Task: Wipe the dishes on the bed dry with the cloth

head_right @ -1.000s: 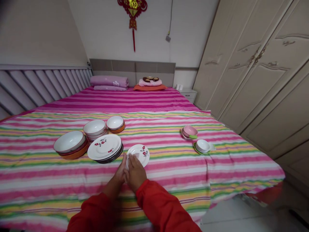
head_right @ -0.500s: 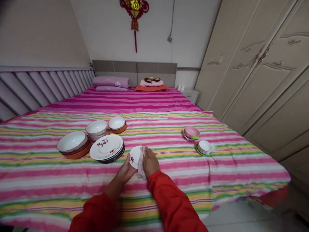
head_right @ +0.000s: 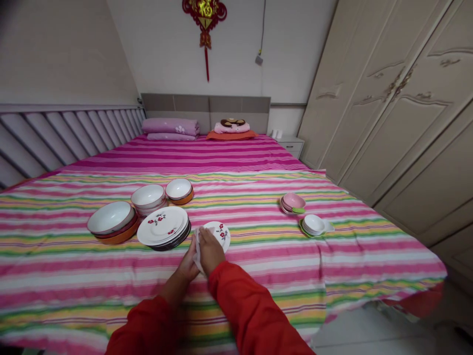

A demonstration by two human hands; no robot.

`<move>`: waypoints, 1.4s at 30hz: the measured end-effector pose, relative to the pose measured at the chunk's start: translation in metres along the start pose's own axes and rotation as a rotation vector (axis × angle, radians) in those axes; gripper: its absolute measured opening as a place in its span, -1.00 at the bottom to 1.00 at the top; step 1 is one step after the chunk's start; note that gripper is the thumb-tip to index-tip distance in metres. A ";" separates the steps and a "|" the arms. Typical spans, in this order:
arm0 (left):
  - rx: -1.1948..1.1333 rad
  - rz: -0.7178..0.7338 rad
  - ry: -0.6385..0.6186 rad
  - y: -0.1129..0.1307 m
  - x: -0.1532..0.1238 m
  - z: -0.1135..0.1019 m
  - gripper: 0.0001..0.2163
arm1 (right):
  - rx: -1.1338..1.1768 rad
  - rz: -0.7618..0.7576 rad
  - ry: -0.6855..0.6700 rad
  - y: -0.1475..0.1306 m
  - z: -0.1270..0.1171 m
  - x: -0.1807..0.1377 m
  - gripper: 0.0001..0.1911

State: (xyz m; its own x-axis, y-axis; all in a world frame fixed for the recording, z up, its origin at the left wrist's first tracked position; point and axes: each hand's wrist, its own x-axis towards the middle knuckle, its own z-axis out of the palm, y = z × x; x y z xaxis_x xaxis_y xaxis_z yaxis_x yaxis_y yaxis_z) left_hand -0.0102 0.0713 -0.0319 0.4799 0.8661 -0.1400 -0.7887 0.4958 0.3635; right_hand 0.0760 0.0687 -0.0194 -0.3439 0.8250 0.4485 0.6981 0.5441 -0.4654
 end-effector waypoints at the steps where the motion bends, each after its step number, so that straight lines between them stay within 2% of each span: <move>1: -0.005 0.006 0.000 0.000 0.001 -0.001 -0.44 | 0.002 0.014 0.015 0.004 -0.001 0.006 -0.41; 6: 0.014 0.046 -0.017 -0.002 0.006 -0.005 -0.52 | -0.012 0.076 0.088 0.032 -0.012 0.014 -0.44; 11: 0.031 0.046 -0.025 -0.002 0.006 -0.007 -0.53 | -0.044 0.067 0.105 0.041 -0.026 -0.021 -0.53; 14: 0.038 0.021 -0.043 -0.001 0.007 -0.012 -0.50 | -0.079 -0.039 0.017 0.035 -0.028 -0.044 -0.29; 16: 0.040 -0.006 -0.044 0.000 0.007 -0.016 -0.49 | -0.113 -0.109 -0.030 0.032 -0.027 -0.053 -0.24; 21: 0.024 0.034 -0.022 0.001 0.005 -0.014 -0.48 | -0.220 -0.238 -0.052 0.034 -0.026 -0.046 -0.50; 24: 0.018 0.074 -0.038 0.001 0.002 -0.008 -0.45 | -0.188 -0.255 -0.041 0.031 -0.035 -0.034 -0.55; 27: 0.031 0.075 -0.033 0.002 0.000 -0.007 -0.43 | 0.036 -0.124 0.062 0.030 -0.055 -0.020 -0.60; 31: 0.044 0.079 0.013 0.004 0.003 -0.010 -0.42 | 0.557 0.303 0.353 0.038 -0.077 -0.002 -0.67; 33: 0.046 0.083 0.013 0.003 0.004 -0.010 -0.43 | 0.845 0.516 0.441 0.044 -0.078 0.003 -0.62; 35: 0.050 0.076 -0.010 0.001 0.006 -0.009 -0.47 | 1.008 0.633 0.457 0.048 -0.071 0.002 -0.58; 39: 0.066 0.031 -0.049 -0.002 0.007 -0.011 -0.51 | 0.989 0.680 0.432 0.055 -0.053 -0.008 -0.57; 42: 0.063 0.030 -0.036 -0.002 0.009 -0.017 -0.49 | 0.888 0.714 0.505 0.068 -0.053 -0.009 -0.56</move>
State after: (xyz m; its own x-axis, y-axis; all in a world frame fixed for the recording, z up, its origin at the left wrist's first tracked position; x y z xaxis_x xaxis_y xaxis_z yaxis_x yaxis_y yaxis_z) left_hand -0.0110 0.0788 -0.0494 0.4707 0.8771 -0.0954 -0.7779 0.4636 0.4241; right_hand 0.1600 0.0897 -0.0146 0.3543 0.9345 0.0347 -0.1035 0.0761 -0.9917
